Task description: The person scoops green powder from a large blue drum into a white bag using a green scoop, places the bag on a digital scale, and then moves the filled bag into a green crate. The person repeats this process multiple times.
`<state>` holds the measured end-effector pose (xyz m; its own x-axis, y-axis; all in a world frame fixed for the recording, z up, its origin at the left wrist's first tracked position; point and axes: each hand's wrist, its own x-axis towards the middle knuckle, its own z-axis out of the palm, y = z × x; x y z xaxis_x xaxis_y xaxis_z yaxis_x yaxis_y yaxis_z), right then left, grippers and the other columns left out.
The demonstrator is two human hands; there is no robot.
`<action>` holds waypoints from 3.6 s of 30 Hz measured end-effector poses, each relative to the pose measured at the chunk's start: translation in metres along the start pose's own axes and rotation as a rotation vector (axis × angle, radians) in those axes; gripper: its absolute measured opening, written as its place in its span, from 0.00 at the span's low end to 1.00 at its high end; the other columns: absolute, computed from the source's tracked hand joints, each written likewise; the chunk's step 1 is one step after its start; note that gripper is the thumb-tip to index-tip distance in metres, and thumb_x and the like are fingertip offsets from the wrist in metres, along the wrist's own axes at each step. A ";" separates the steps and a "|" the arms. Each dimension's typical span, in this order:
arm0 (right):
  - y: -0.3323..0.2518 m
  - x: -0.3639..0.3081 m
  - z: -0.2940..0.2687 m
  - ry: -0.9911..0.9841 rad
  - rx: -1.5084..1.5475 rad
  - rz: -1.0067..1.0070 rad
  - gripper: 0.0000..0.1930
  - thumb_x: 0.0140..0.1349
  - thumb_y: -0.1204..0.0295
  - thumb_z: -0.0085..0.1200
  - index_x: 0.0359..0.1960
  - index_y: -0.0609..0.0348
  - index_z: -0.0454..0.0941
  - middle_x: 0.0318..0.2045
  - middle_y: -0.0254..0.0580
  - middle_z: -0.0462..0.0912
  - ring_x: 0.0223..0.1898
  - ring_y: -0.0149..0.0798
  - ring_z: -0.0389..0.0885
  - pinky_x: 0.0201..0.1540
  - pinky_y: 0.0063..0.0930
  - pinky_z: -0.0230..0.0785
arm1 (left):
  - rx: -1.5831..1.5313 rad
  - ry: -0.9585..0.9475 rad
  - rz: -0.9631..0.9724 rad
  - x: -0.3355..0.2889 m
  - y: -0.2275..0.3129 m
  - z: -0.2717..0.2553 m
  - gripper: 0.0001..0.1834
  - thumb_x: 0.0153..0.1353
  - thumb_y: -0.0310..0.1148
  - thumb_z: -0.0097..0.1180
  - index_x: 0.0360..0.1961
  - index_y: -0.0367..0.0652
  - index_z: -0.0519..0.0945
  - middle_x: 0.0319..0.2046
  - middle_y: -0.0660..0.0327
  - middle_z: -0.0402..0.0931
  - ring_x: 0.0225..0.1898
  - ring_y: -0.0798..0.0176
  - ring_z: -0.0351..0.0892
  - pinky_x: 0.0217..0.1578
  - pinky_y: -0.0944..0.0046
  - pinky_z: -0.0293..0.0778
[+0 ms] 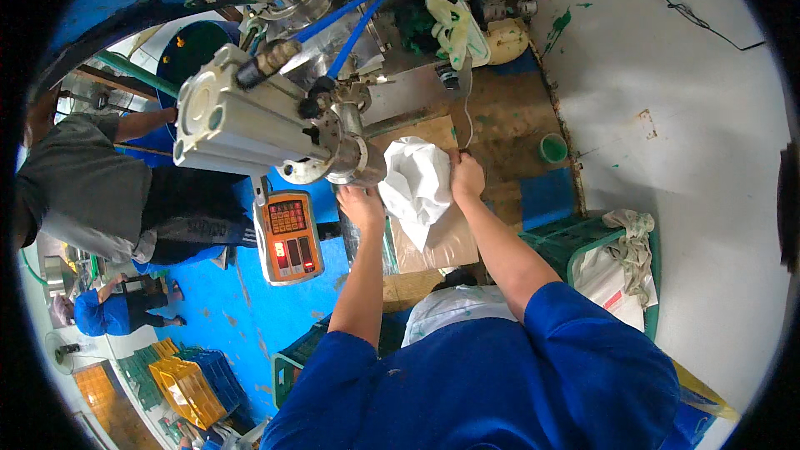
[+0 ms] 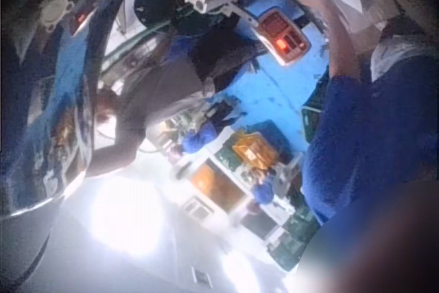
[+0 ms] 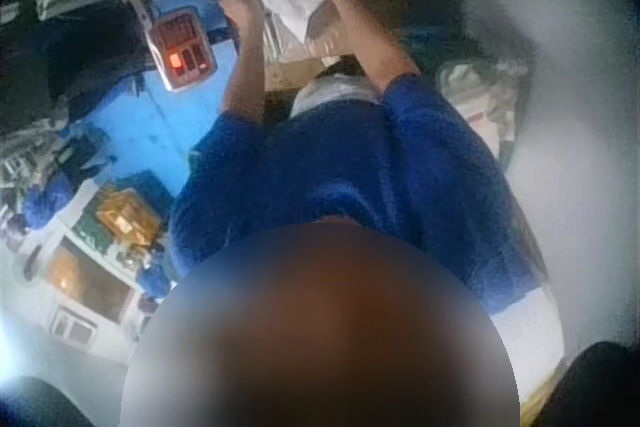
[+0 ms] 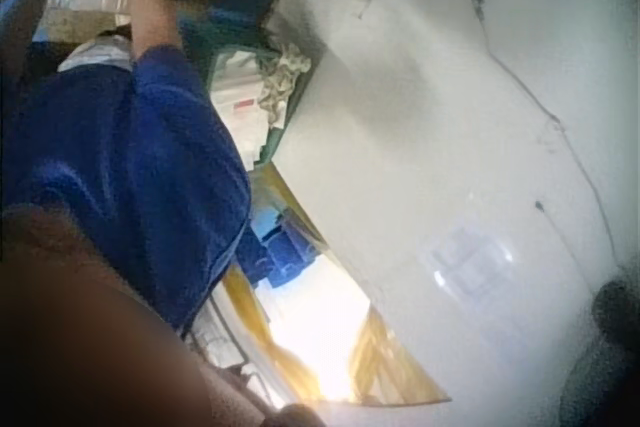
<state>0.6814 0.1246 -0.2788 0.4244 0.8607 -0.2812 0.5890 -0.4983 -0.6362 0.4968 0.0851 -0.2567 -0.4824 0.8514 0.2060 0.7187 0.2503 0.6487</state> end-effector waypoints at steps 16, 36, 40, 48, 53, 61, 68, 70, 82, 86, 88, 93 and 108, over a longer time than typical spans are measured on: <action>0.002 -0.030 -0.006 -0.162 0.705 -0.156 0.22 0.60 0.55 0.45 0.41 0.65 0.72 0.43 0.57 0.76 0.46 0.54 0.74 0.47 0.40 0.64 | 0.265 -0.774 0.578 -0.014 0.060 -0.004 0.23 0.49 0.31 0.59 0.48 0.43 0.69 0.52 0.46 0.66 0.45 0.44 0.74 0.45 0.53 0.72; 0.227 0.002 -0.218 0.480 -0.181 0.099 0.25 0.50 0.64 0.57 0.50 0.58 0.70 0.46 0.53 0.72 0.49 0.52 0.69 0.52 0.46 0.62 | 0.071 -0.537 -0.193 -0.169 -0.083 -0.126 0.16 0.59 0.41 0.54 0.30 0.37 0.70 0.22 0.61 0.71 0.18 0.67 0.68 0.13 0.68 0.66; 0.385 -0.018 -0.275 0.510 -0.611 0.678 0.29 0.55 0.58 0.53 0.58 0.51 0.63 0.63 0.50 0.55 0.63 0.55 0.53 0.60 0.52 0.49 | 0.094 -0.696 -0.325 -0.170 -0.060 -0.114 0.15 0.58 0.40 0.56 0.28 0.39 0.69 0.24 0.59 0.71 0.24 0.64 0.71 0.17 0.65 0.70; 0.455 -0.002 -0.350 0.160 -0.600 0.593 0.26 0.52 0.48 0.52 0.49 0.47 0.74 0.38 0.49 0.80 0.43 0.50 0.77 0.52 0.49 0.57 | 0.302 -0.724 0.162 -0.164 -0.005 -0.073 0.12 0.53 0.40 0.57 0.32 0.43 0.76 0.33 0.54 0.75 0.37 0.48 0.75 0.38 0.54 0.70; 0.330 -0.019 -0.330 0.234 -0.349 0.091 0.25 0.56 0.50 0.52 0.48 0.53 0.69 0.38 0.43 0.76 0.42 0.41 0.76 0.43 0.42 0.66 | 0.165 -0.621 0.124 -0.162 0.019 -0.083 0.11 0.54 0.39 0.55 0.35 0.45 0.76 0.36 0.56 0.75 0.36 0.49 0.76 0.37 0.54 0.72; 0.018 -0.125 -0.128 -1.265 0.513 -0.307 0.14 0.64 0.64 0.47 0.48 0.57 0.71 0.40 0.34 0.76 0.39 0.27 0.74 0.40 0.23 0.68 | 0.093 -0.491 -0.108 -0.175 -0.031 -0.141 0.10 0.54 0.39 0.55 0.28 0.42 0.77 0.26 0.55 0.77 0.29 0.51 0.78 0.30 0.57 0.72; -0.246 -0.144 0.091 -1.114 0.511 -0.164 0.25 0.56 0.50 0.54 0.48 0.53 0.68 0.38 0.33 0.75 0.40 0.33 0.73 0.44 0.40 0.66 | 0.022 -0.249 -0.385 -0.171 -0.109 -0.229 0.14 0.55 0.42 0.56 0.30 0.42 0.79 0.23 0.53 0.78 0.27 0.50 0.79 0.29 0.55 0.73; -0.289 -0.138 0.133 -1.180 0.764 0.192 0.19 0.56 0.55 0.56 0.41 0.54 0.71 0.28 0.34 0.75 0.27 0.33 0.74 0.30 0.39 0.71 | -0.030 -0.164 -0.432 -0.170 -0.127 -0.252 0.14 0.55 0.42 0.56 0.30 0.41 0.79 0.23 0.53 0.78 0.26 0.51 0.78 0.28 0.56 0.72; -0.201 -0.186 0.057 -1.162 0.460 -0.206 0.15 0.54 0.65 0.57 0.18 0.57 0.67 0.10 0.32 0.66 0.08 0.27 0.63 0.10 0.25 0.56 | -0.557 0.281 -0.133 0.055 -0.172 -0.318 0.16 0.55 0.37 0.61 0.38 0.36 0.78 0.17 0.67 0.69 0.18 0.75 0.64 0.17 0.72 0.60; -0.155 -0.201 -0.006 -1.341 0.302 -0.137 0.13 0.56 0.66 0.56 0.23 0.55 0.65 0.11 0.29 0.64 0.09 0.23 0.61 0.10 0.22 0.53 | -0.568 0.200 -0.226 0.101 -0.130 -0.318 0.25 0.52 0.43 0.63 0.45 0.36 0.76 0.16 0.70 0.64 0.17 0.77 0.59 0.17 0.73 0.55; -0.138 -0.201 -0.033 -1.396 0.252 -0.098 0.12 0.57 0.67 0.56 0.25 0.55 0.65 0.11 0.28 0.63 0.09 0.21 0.60 0.10 0.20 0.52 | -0.626 -0.100 -0.356 0.087 -0.106 -0.328 0.21 0.53 0.44 0.63 0.40 0.36 0.78 0.16 0.71 0.64 0.17 0.77 0.59 0.17 0.74 0.55; -0.095 -0.201 -0.078 -1.471 0.253 -0.032 0.11 0.56 0.68 0.57 0.30 0.58 0.67 0.12 0.28 0.64 0.09 0.21 0.60 0.10 0.19 0.52 | -0.438 -0.185 0.017 0.015 -0.041 -0.330 0.08 0.53 0.29 0.59 0.31 0.35 0.78 0.22 0.67 0.75 0.24 0.77 0.69 0.25 0.75 0.65; -0.014 -0.180 -0.166 -1.414 0.183 -0.133 0.09 0.56 0.70 0.55 0.29 0.59 0.67 0.10 0.29 0.63 0.07 0.23 0.60 0.09 0.21 0.52 | -0.575 -0.161 -0.097 -0.150 0.037 -0.289 0.09 0.49 0.23 0.56 0.34 0.34 0.79 0.23 0.59 0.78 0.18 0.70 0.72 0.22 0.74 0.69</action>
<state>0.7109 -0.0411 -0.1002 -0.7192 0.3325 -0.6101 0.4276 -0.4803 -0.7658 0.4504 -0.1665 -0.0517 -0.4182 0.9074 0.0413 0.2670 0.0793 0.9604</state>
